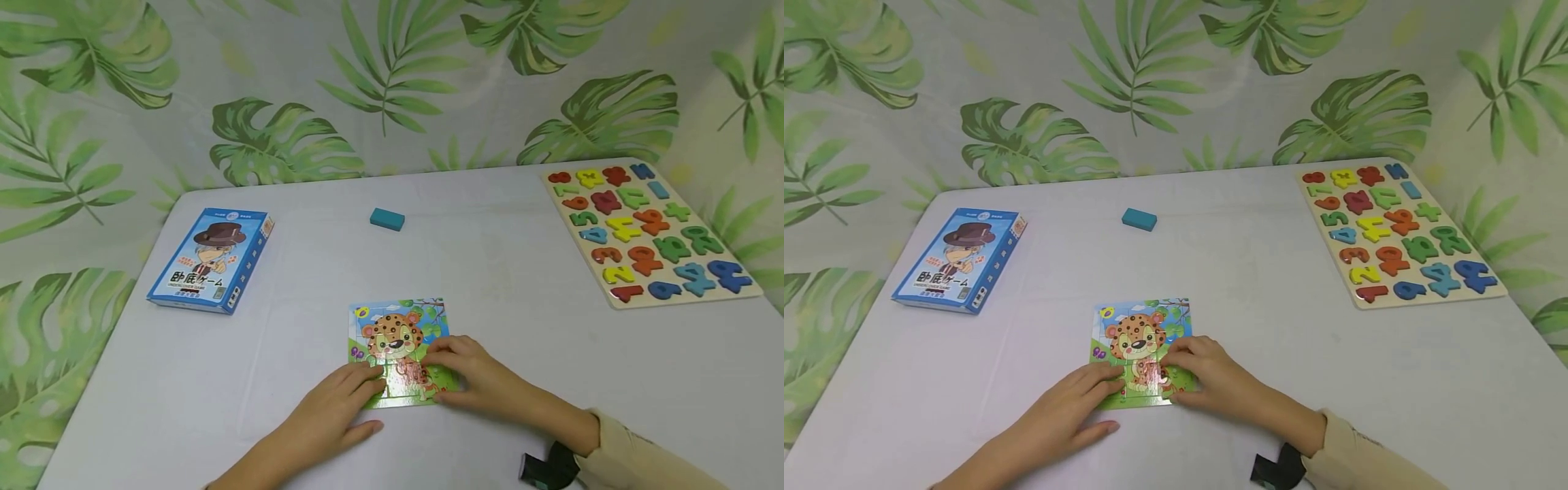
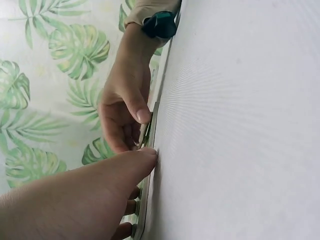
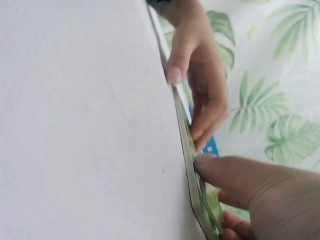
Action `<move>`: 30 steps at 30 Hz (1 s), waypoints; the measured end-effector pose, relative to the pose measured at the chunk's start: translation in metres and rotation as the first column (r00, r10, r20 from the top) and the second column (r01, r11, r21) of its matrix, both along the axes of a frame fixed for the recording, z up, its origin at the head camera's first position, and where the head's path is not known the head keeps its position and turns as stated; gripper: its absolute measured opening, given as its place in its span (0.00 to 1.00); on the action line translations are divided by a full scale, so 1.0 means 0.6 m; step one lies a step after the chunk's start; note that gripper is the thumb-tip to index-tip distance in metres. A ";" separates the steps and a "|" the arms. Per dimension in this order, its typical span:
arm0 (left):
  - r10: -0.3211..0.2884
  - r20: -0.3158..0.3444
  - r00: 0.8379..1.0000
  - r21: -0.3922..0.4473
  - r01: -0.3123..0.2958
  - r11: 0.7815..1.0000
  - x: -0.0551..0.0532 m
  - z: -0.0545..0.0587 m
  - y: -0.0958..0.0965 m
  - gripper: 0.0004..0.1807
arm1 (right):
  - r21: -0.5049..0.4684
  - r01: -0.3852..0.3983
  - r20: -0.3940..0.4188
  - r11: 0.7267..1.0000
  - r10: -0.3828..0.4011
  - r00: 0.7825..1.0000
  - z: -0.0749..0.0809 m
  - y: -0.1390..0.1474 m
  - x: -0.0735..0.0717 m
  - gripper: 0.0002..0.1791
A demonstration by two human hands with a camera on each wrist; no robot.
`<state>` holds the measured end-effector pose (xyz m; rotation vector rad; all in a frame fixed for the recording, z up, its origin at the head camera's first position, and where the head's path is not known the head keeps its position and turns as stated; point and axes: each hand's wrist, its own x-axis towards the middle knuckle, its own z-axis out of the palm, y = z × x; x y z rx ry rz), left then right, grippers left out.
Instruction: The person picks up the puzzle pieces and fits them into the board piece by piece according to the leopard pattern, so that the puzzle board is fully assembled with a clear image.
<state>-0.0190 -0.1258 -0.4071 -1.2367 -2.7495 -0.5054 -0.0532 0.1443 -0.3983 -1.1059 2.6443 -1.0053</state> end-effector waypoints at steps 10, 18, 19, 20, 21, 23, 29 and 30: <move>-0.044 -0.115 0.992 -0.191 0.021 0.981 -0.008 0.009 0.031 0.35 | -0.009 0.116 0.048 0.993 -0.116 0.992 -0.012 -0.006 0.001 0.33; -0.063 -0.096 0.993 -0.226 0.040 0.973 -0.004 0.015 0.048 0.35 | 0.066 0.164 -0.079 0.984 -0.159 0.984 -0.011 -0.007 0.004 0.31; -0.062 -0.092 0.994 -0.229 0.040 0.973 -0.004 0.016 0.049 0.34 | 0.079 0.164 -0.094 0.983 -0.157 0.983 -0.011 -0.007 0.005 0.31; -0.064 -0.089 0.994 -0.232 0.042 0.972 -0.004 0.017 0.050 0.34 | 0.090 0.162 -0.104 0.983 -0.152 0.983 -0.011 -0.006 0.006 0.31; -0.068 -0.085 0.994 -0.234 0.046 0.971 -0.005 0.017 0.051 0.34 | 0.098 0.159 -0.109 0.982 -0.148 0.983 -0.011 -0.005 0.008 0.31; -0.076 -0.082 0.994 -0.237 0.054 0.970 -0.007 0.018 0.053 0.34 | 0.105 0.153 -0.113 0.983 -0.141 0.984 -0.012 -0.003 0.011 0.30; -0.095 -0.050 0.994 -0.221 0.082 0.972 -0.014 0.016 0.052 0.32 | 0.113 0.100 -0.039 0.989 -0.096 0.995 -0.014 0.005 0.013 0.30; -0.102 -0.043 0.994 -0.222 0.090 0.971 -0.015 0.015 0.050 0.33 | 0.112 0.085 -0.009 0.990 -0.084 0.996 -0.013 0.008 0.011 0.30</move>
